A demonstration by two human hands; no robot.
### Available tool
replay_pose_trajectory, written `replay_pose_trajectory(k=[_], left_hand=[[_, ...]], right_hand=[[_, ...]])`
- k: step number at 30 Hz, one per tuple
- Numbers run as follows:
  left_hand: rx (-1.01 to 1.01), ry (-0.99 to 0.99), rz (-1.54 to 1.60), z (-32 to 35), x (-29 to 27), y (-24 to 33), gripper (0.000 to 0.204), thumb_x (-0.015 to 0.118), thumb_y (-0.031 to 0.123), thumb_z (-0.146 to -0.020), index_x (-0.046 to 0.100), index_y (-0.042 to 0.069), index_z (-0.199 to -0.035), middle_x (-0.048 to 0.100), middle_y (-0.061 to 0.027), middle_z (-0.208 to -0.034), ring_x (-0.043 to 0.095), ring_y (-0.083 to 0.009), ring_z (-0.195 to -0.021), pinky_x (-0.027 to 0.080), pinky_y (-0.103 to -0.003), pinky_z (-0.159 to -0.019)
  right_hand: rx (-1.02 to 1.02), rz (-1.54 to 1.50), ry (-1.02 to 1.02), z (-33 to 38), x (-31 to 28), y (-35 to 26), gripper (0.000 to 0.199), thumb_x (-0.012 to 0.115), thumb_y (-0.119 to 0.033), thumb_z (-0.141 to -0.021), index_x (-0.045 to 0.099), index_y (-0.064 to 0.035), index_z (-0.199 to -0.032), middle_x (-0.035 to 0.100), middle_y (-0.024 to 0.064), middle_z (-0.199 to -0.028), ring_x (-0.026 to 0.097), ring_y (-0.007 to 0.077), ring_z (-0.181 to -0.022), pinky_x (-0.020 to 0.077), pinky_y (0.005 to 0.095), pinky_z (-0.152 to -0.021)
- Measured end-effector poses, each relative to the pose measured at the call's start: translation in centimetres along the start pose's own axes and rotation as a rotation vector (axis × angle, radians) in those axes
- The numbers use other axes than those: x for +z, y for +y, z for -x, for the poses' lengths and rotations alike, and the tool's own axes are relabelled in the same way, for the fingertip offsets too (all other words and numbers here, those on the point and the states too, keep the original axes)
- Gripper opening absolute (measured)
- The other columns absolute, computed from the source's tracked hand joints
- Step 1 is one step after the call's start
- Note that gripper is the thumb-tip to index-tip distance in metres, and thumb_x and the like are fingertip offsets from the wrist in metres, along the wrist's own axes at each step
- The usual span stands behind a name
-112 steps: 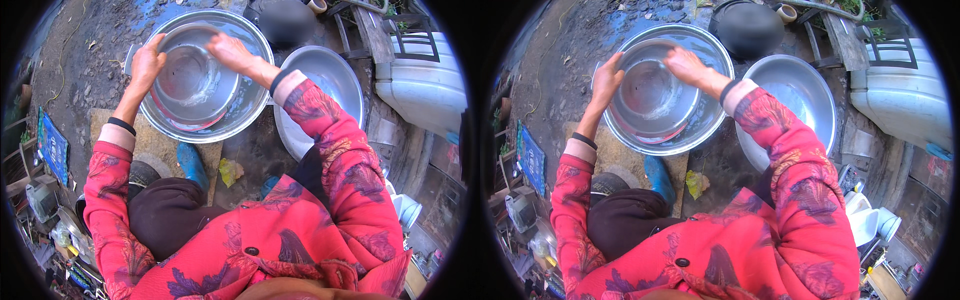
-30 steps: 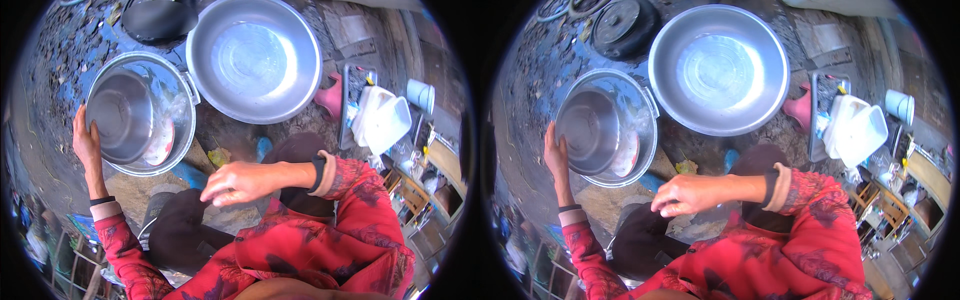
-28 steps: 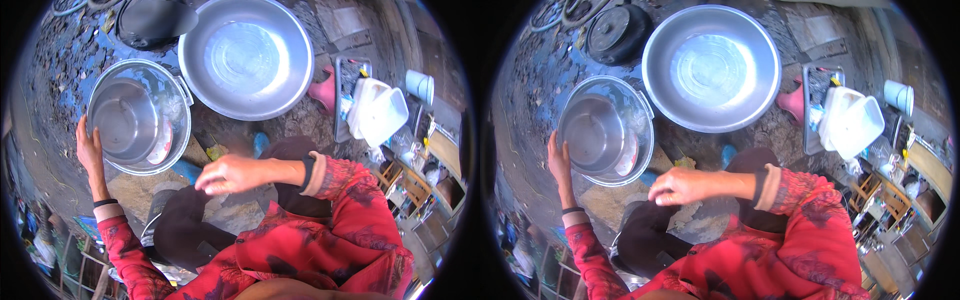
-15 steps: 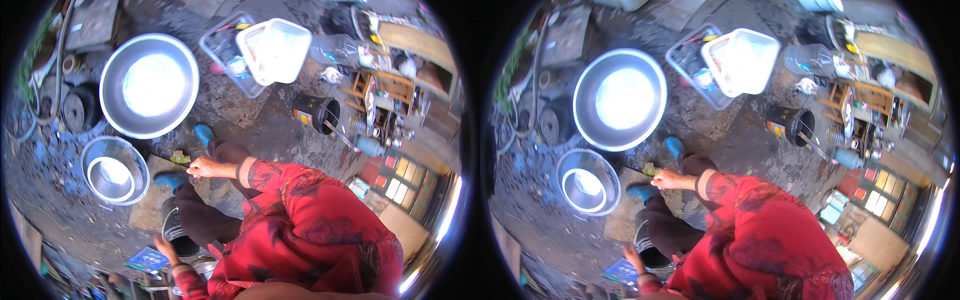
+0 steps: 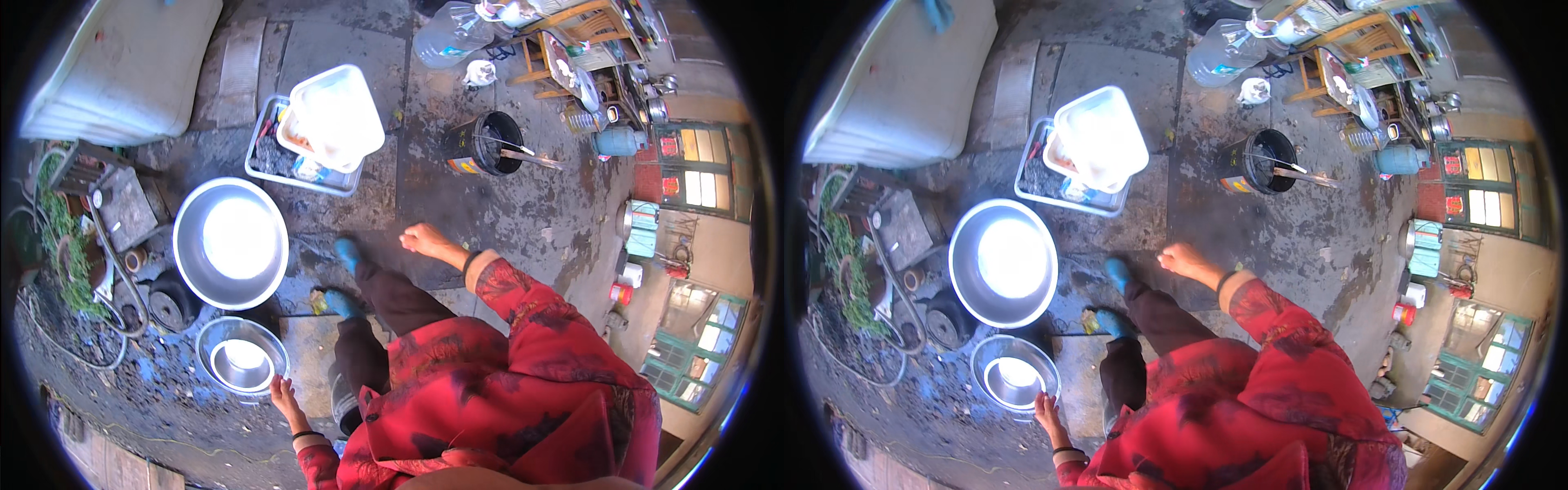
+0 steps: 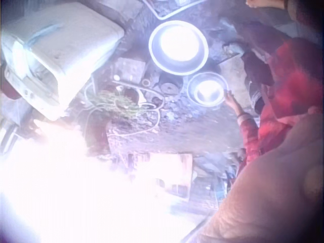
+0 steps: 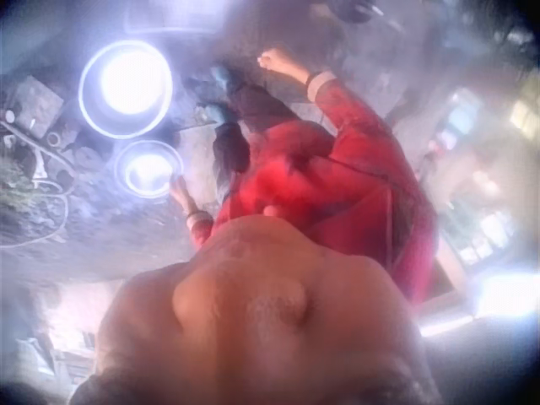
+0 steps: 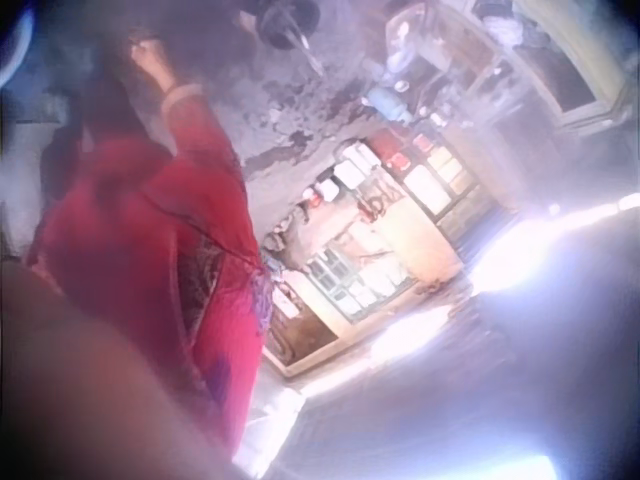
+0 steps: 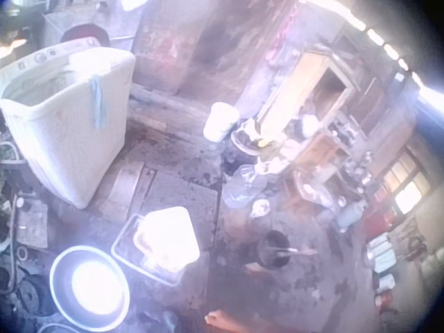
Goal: The person washes dishes outdoors using a bucket of water and a sponge. They scrub a metal bowl, a plate, and a plastic container, rinsing each item in the bucket before placing it aside.
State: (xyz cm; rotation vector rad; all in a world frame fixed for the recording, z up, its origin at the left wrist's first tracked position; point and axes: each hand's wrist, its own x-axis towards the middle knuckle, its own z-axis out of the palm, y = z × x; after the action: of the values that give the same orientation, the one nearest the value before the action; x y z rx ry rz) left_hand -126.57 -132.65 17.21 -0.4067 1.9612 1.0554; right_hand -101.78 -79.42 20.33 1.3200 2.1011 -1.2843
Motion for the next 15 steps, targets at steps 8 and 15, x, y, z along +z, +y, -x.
replay_pose_trajectory(k=[8, 15], left_hand=[[0.131, -0.227, -0.178, -0.5, 9.8, 11.1, 0.043, 0.058, 0.021, -0.088, 0.049, 0.004, -0.126, 0.060, -0.0108, -0.115, 0.063, -0.0186, -0.085, 0.047, -0.026, -0.066], [0.229, -0.329, -0.198, 0.6, 21.8, 20.2, 0.039, 0.056, 0.017, -0.090, 0.049, 0.005, -0.127, 0.059, -0.0092, -0.113, 0.063, -0.0147, -0.080, 0.045, -0.022, -0.061]], right_hand=[[0.171, -0.317, 0.170, 0.2, -4.3, 6.0, 0.023, 0.054, -0.025, -0.090, 0.062, -0.0042, -0.092, 0.062, 0.0070, -0.071, 0.060, 0.0170, -0.057, 0.0475, 0.0338, -0.057], [0.201, -0.650, -0.055, -6.4, -13.2, 11.5, 0.027, 0.055, -0.031, -0.091, 0.063, -0.0049, -0.087, 0.065, 0.0065, -0.076, 0.063, 0.0167, -0.061, 0.0499, 0.0287, -0.053]])
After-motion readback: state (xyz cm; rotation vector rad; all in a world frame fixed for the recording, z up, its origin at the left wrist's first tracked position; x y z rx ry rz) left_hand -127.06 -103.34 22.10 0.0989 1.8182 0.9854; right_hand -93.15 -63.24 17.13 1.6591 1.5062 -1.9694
